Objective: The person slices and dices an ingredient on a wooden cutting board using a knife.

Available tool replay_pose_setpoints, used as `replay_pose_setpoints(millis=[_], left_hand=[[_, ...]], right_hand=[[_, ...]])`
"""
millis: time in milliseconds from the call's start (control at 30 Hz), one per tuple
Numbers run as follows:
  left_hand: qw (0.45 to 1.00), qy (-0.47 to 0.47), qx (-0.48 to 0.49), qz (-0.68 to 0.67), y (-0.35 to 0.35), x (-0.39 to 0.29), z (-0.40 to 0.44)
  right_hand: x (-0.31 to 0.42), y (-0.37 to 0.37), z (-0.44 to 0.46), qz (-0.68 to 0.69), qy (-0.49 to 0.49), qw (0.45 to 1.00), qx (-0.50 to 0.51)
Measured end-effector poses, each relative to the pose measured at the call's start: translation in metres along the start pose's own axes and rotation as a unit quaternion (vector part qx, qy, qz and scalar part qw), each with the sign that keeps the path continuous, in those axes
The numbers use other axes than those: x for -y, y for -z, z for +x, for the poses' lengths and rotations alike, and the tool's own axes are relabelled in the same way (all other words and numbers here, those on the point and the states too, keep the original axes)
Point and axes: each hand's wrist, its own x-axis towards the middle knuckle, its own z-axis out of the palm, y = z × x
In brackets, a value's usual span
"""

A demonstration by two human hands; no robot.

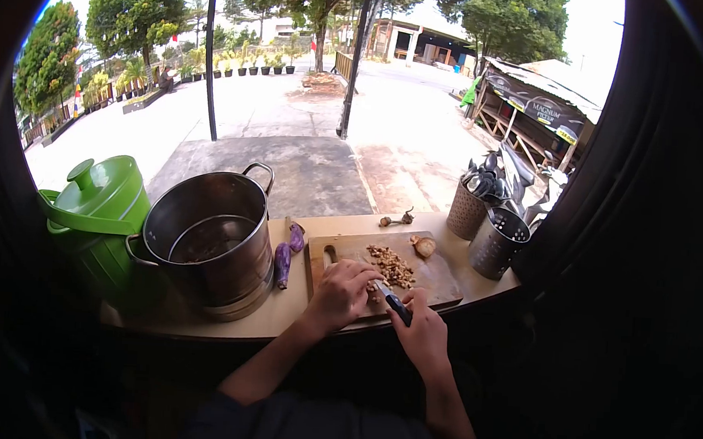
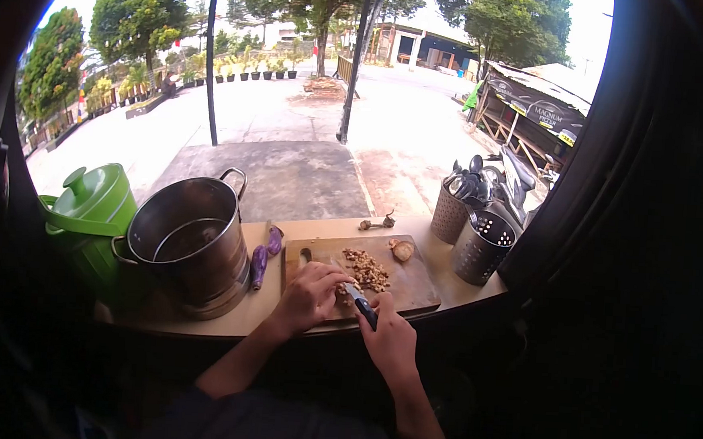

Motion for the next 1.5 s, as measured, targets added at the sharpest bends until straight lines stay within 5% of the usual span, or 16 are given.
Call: replay_pose_setpoints(millis=[100,433,633,800,967,1167,1400,1500], left_hand=[[0.993,-0.086,0.081,0.014,-0.005,0.001,0.001],[0.966,-0.116,0.19,0.135,-0.012,0.027,0.014],[0.995,-0.075,0.058,0.041,-0.013,0.027,0.021],[0.999,-0.004,0.049,-0.022,-0.014,0.027,0.023],[0.999,0.025,-0.022,-0.006,-0.013,0.032,0.02],[0.998,0.068,-0.01,-0.001,-0.012,0.034,0.017],[0.998,0.052,0.042,0.015,-0.014,0.031,0.03],[0.998,0.033,0.051,0.007,-0.013,0.024,0.052]], right_hand=[[-0.001,-0.001,0.0,-0.01,0.009,1.0,-0.002],[-0.005,0.017,-0.01,-0.014,0.01,1.0,0.018],[-0.011,0.041,-0.021,0.028,-0.027,0.999,0.015],[-0.01,0.049,-0.031,0.057,-0.045,0.997,0.035],[-0.017,0.042,-0.032,0.123,0.051,0.989,0.07],[-0.028,0.029,0.001,0.081,0.024,0.995,0.06],[-0.06,0.029,0.04,0.257,-0.042,0.963,0.067],[-0.08,0.035,0.06,0.258,0.006,0.961,0.094]])
